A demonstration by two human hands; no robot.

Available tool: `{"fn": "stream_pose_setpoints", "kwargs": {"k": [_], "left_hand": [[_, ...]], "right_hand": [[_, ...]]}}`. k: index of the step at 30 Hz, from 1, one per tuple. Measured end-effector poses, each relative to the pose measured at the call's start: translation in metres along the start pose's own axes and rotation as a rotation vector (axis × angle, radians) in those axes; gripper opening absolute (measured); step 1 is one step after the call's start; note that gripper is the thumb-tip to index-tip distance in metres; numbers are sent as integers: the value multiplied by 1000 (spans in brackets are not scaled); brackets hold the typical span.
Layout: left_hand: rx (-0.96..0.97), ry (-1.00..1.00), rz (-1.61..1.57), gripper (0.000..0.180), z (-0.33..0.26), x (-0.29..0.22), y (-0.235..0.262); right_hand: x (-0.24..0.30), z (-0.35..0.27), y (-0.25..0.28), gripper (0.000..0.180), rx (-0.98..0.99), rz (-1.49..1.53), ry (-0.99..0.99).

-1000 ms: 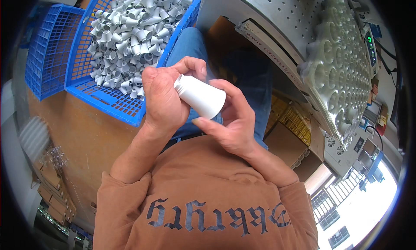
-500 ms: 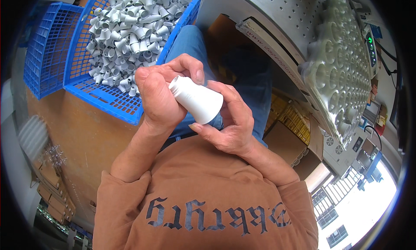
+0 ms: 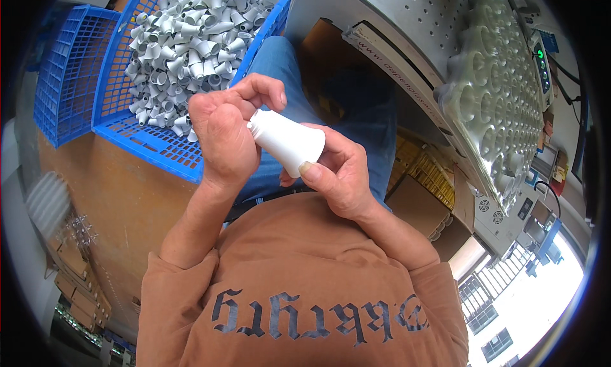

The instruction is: Manually polishing or sanding a small white plastic component using a flat abrasive tool.

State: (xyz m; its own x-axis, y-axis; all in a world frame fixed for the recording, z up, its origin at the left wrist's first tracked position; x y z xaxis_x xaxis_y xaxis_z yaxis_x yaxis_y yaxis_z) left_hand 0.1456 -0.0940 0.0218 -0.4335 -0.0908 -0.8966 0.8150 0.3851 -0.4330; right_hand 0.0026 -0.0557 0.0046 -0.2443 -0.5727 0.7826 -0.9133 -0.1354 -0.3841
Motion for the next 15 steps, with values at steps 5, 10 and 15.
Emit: {"fn": "stream_pose_setpoints", "kwargs": {"k": [5, 10, 15], "left_hand": [[-52, -202, 539, 22, 3, -18, -2], [109, -587, 937, 52, -22, -28, -32], [139, -584, 576, 41, -25, -40, -17]], "right_hand": [[7, 0, -3, 50, 19, -8, 106], [10, 4, 3, 46, -53, -25, 132], [-6, 8, 1, 45, 28, 257, -142]]}}
Point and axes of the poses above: each hand's wrist, its own z-axis towards the middle knuckle, its own y-axis out of the back of the hand, x = y × z, the point moved 9 cm from there along z, towards the middle knuckle, and after that the axes turned 13 degrees about -x, right-handed, at the moved point
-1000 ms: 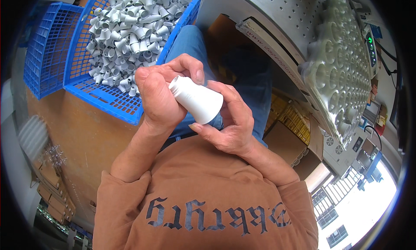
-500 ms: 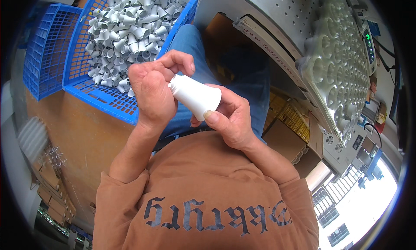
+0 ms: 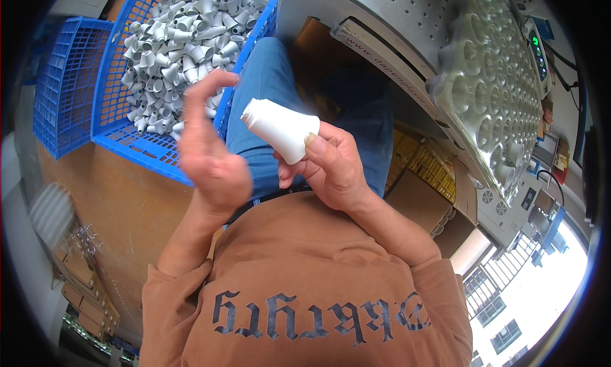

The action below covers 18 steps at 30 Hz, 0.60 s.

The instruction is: Manually polishing or sanding a small white plastic component using a flat abrasive tool.

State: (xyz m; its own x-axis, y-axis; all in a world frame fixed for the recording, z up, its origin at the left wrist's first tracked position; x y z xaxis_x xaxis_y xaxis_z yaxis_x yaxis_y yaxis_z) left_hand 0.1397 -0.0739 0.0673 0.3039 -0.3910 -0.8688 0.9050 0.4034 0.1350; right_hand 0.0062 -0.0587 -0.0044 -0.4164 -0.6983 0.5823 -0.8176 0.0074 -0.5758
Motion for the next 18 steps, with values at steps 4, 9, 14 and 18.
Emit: {"fn": "stream_pose_setpoints", "kwargs": {"k": [4, 9, 14, 18], "left_hand": [[-266, 138, -15, 37, 1, 26, 34], [-140, 441, -434, 12, -11, 48, 11], [-162, 641, -443, 16, -22, 56, -3], [-164, 689, -403, 23, -22, 57, -6]], "right_hand": [[-6, 3, 0, 57, 17, -30, -41], [-7, 3, 0, 45, 11, 16, -33], [-14, 1, 1, 48, 52, 95, -96], [-24, 2, -2, 50, 111, 231, -226]]}}
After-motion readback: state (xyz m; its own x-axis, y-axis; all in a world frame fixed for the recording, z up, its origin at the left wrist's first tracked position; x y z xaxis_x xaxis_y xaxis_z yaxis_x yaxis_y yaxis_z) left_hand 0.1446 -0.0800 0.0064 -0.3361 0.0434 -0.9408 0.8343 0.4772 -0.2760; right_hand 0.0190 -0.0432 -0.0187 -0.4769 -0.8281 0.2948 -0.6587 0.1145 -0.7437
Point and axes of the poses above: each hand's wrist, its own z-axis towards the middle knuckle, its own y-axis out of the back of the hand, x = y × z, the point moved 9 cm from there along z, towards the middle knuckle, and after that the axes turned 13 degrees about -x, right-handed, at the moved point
